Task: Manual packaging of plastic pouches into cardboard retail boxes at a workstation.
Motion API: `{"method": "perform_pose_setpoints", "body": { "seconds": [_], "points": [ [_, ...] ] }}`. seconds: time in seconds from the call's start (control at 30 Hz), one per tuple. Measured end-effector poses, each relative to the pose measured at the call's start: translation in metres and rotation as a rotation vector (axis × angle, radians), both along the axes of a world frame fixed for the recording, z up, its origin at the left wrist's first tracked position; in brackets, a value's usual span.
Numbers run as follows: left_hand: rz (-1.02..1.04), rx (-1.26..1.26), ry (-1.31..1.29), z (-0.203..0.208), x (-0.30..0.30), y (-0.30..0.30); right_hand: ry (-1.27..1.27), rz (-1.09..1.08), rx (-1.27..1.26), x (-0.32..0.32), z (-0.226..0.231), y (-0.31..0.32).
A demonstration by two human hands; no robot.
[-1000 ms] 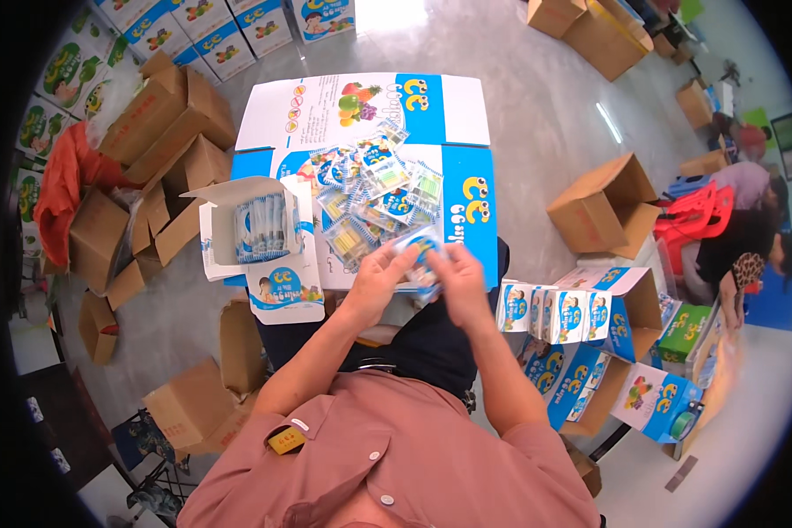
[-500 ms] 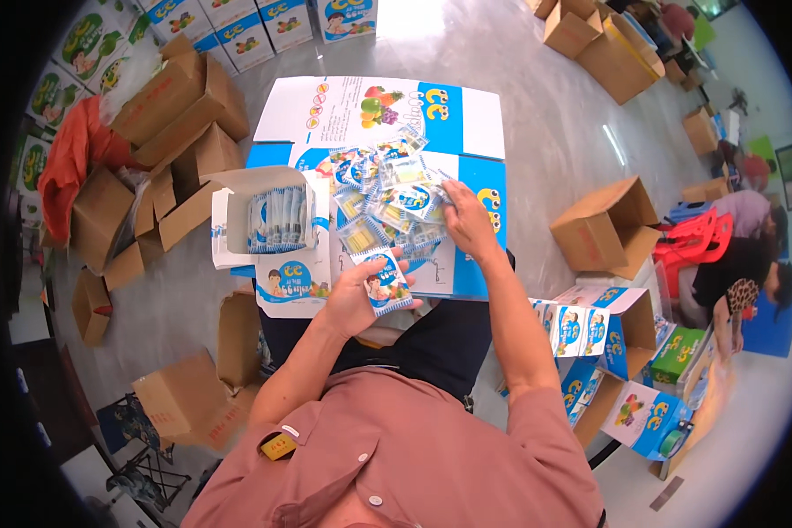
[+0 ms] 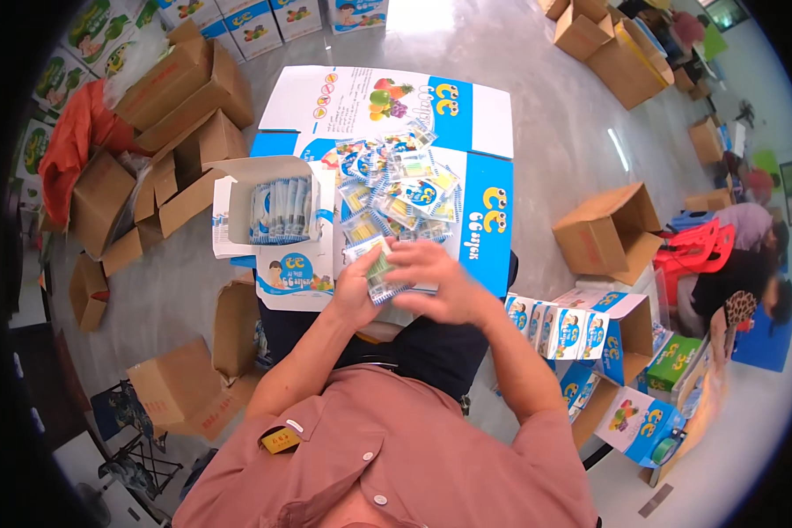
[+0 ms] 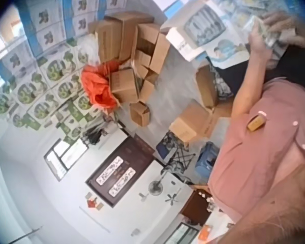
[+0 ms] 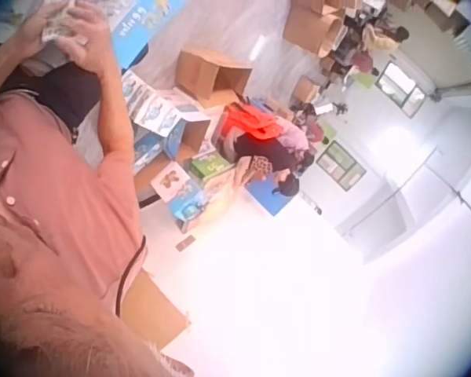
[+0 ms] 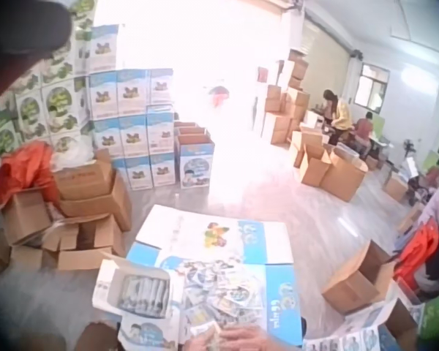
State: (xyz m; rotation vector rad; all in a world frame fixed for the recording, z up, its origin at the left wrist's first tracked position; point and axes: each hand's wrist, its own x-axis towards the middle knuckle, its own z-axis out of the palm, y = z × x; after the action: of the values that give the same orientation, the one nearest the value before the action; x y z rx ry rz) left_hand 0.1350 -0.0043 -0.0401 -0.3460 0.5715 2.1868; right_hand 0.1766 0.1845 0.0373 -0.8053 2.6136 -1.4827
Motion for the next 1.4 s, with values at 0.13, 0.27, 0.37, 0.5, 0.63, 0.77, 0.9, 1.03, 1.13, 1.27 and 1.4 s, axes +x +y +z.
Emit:
{"method": "perform_pose_setpoints", "body": {
  "seconds": [0.13, 0.27, 0.37, 0.5, 0.63, 0.77, 0.9, 1.03, 1.13, 1.27, 1.4],
  "points": [
    [0.021, -0.231, 0.016, 0.018, 0.004, -0.014, 0.063, -0.372, 0.105, -0.076, -0.013, 0.029],
    [0.05, -0.264, 0.039, 0.017, 0.002, -0.017, 0.134, -0.386, 0.441, -0.126, -0.049, 0.034],
    [0.093, -0.245, 0.056, 0.013, 0.002, -0.022, -0.001, -0.387, 0.567, -0.137, -0.065, 0.033],
    [0.131, -0.228, 0.083, 0.007, 0.0, -0.024, 0.083, -0.537, 0.469, -0.128, -0.063, 0.032],
    [0.164, -0.209, 0.109, 0.008, -0.001, -0.017, 0.197, -0.72, 0.37, -0.119, -0.046, 0.031],
    [0.218, -0.236, 0.18, 0.009, -0.005, -0.004, 0.096, -0.737, 0.214, -0.085, -0.006, 0.014],
    [0.273, -0.26, 0.178, 0.02, -0.003, 0.007, 0.123, -0.656, 0.195, -0.054, 0.009, -0.016],
    [0.295, -0.292, 0.232, 0.008, 0.003, 0.013, 0.044, -0.561, 0.454, -0.026, 0.001, -0.039],
    [0.294, -0.26, 0.173, -0.002, 0.0, 0.005, -0.049, -0.232, 0.202, -0.021, -0.004, -0.045],
    [0.276, -0.259, 0.054, -0.006, -0.007, -0.007, -0.033, -0.552, 0.285, -0.062, -0.008, 0.01],
    [0.263, -0.221, -0.004, 0.007, -0.007, -0.002, 0.303, -0.559, 0.598, -0.086, -0.067, 0.033]
  ]
}}
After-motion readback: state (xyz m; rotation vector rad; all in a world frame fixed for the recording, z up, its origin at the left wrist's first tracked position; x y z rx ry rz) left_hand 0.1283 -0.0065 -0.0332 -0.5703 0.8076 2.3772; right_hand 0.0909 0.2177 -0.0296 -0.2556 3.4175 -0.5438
